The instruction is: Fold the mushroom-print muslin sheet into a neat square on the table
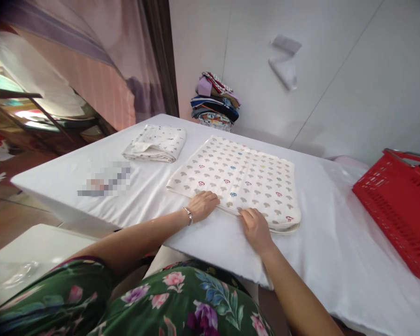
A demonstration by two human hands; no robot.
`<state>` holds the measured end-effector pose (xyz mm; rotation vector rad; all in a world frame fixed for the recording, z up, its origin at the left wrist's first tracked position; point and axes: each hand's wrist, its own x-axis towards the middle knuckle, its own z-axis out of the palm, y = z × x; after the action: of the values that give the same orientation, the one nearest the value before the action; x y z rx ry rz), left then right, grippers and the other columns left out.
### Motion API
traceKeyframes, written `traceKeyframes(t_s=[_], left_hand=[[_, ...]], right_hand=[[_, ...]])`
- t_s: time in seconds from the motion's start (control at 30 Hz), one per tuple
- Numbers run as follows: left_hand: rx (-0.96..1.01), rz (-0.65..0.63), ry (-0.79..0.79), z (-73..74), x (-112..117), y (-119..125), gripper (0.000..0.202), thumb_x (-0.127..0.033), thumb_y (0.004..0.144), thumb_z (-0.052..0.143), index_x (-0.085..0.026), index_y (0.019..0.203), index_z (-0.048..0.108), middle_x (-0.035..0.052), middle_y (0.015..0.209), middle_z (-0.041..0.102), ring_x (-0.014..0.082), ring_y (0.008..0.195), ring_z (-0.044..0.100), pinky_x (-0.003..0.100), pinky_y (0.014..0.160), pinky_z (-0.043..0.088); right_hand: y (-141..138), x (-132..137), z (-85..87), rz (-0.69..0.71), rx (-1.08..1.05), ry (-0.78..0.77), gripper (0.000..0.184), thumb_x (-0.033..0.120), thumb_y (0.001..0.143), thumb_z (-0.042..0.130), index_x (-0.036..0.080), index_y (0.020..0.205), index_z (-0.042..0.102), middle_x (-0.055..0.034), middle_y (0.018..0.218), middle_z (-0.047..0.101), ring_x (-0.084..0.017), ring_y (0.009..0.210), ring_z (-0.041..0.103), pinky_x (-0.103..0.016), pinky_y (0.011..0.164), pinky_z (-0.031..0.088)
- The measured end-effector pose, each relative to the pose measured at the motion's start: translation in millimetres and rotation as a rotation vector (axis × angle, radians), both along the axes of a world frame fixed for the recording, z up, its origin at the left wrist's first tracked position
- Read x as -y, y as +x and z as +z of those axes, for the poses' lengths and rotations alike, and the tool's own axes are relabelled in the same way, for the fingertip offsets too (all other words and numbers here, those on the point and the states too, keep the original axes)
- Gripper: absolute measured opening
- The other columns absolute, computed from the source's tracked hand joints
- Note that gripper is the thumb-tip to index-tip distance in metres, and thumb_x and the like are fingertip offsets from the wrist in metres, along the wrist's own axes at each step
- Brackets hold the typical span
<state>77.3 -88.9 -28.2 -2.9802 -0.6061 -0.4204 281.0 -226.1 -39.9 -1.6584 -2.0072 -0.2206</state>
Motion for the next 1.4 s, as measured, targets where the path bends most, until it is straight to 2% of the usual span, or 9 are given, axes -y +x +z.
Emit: traceKeyframes(t_s=[0.1, 0.3, 0.43, 0.77, 0.97, 1.07, 1.17, 1.27, 1.4], left_hand=[[0.013, 0.06, 0.033, 4.1, -18.5, -26.0, 0.023, -0.016, 0.089, 0.038, -0.018, 0.092, 0.06, 0.0061, 0.092, 0.062, 0.0188, 0.085, 0.053, 0.034, 0.071, 0.038], [0.033, 0.268, 0.047, 11.2, -65.1, -101.6, 0.026, -0.017, 0.087, 0.04, -0.019, 0.1, 0.062, 0.0063, 0.1, 0.065, 0.0213, 0.093, 0.055, 0.036, 0.077, 0.041], [0.062, 0.324, 0.028, 10.5, -74.4, -131.7, 0.031, -0.02, 0.088, 0.039, -0.021, 0.112, 0.059, 0.0055, 0.11, 0.064, 0.0216, 0.101, 0.055, 0.037, 0.084, 0.041], [0.039, 0.376, -0.085, 6.2, -73.1, -136.3, 0.037, -0.026, 0.089, 0.035, -0.025, 0.119, 0.056, 0.0038, 0.119, 0.059, 0.0226, 0.103, 0.054, 0.036, 0.082, 0.044], [0.113, 0.351, -0.011, 12.0, -61.7, -128.0, 0.039, -0.027, 0.086, 0.042, -0.019, 0.122, 0.053, 0.0096, 0.123, 0.056, 0.0259, 0.111, 0.05, 0.042, 0.089, 0.041], [0.136, 0.259, 0.04, 14.9, -59.0, -115.4, 0.033, -0.028, 0.084, 0.047, -0.018, 0.115, 0.058, 0.0102, 0.119, 0.059, 0.0267, 0.115, 0.046, 0.043, 0.095, 0.037], [0.117, 0.196, 0.018, 15.5, -62.3, -106.9, 0.023, -0.026, 0.084, 0.047, -0.022, 0.097, 0.065, 0.0068, 0.104, 0.066, 0.025, 0.112, 0.049, 0.044, 0.098, 0.033], [0.122, 0.228, 0.002, 13.4, -67.4, -106.9, 0.021, -0.026, 0.084, 0.047, -0.024, 0.088, 0.067, 0.0044, 0.094, 0.068, 0.0251, 0.109, 0.052, 0.048, 0.101, 0.028], [0.159, 0.271, 0.008, 10.1, -70.7, -113.1, 0.023, -0.026, 0.084, 0.045, -0.025, 0.09, 0.066, 0.0029, 0.094, 0.069, 0.0262, 0.113, 0.05, 0.052, 0.106, 0.019]], right_hand=[[2.0, 0.4, -2.5, 0.002, -0.033, 0.019, 0.022, 0.028, 0.093, 0.041, 0.019, 0.098, 0.061, -0.0078, 0.091, 0.063, -0.021, 0.086, 0.057, -0.035, 0.074, 0.046], [1.1, 0.7, -3.3, -0.003, -0.024, 0.022, 0.021, 0.027, 0.092, 0.043, 0.018, 0.1, 0.061, -0.0077, 0.093, 0.063, -0.021, 0.088, 0.056, -0.035, 0.076, 0.046], [-1.0, 1.1, -0.9, 0.017, 0.04, -0.004, 0.024, 0.027, 0.092, 0.044, 0.017, 0.107, 0.06, -0.0081, 0.095, 0.062, -0.021, 0.087, 0.055, -0.035, 0.077, 0.045], [-3.4, 3.3, 5.2, -0.004, 0.087, -0.074, 0.023, 0.025, 0.092, 0.044, 0.017, 0.103, 0.062, -0.0083, 0.093, 0.061, -0.021, 0.086, 0.053, -0.035, 0.076, 0.044], [-6.6, 2.6, 12.6, -0.014, 0.107, -0.11, 0.026, 0.027, 0.092, 0.044, 0.017, 0.111, 0.058, -0.0089, 0.097, 0.06, -0.022, 0.087, 0.053, -0.036, 0.077, 0.044], [-8.1, -0.9, 15.9, 0.0, 0.125, -0.119, 0.026, 0.028, 0.092, 0.044, 0.017, 0.111, 0.058, -0.0092, 0.098, 0.06, -0.022, 0.087, 0.053, -0.036, 0.076, 0.044], [-8.1, -3.4, 15.2, 0.017, 0.114, -0.098, 0.023, 0.024, 0.092, 0.042, 0.018, 0.105, 0.06, -0.009, 0.096, 0.061, -0.021, 0.086, 0.053, -0.035, 0.075, 0.045], [-6.8, -3.6, 12.0, 0.014, 0.097, -0.08, 0.023, 0.023, 0.092, 0.042, 0.017, 0.102, 0.061, -0.0091, 0.093, 0.061, -0.021, 0.084, 0.054, -0.035, 0.074, 0.046], [-5.1, -4.4, 9.2, -0.016, -0.016, -0.073, 0.022, 0.025, 0.092, 0.043, 0.02, 0.103, 0.061, -0.0071, 0.094, 0.062, -0.02, 0.086, 0.056, -0.034, 0.075, 0.047]])
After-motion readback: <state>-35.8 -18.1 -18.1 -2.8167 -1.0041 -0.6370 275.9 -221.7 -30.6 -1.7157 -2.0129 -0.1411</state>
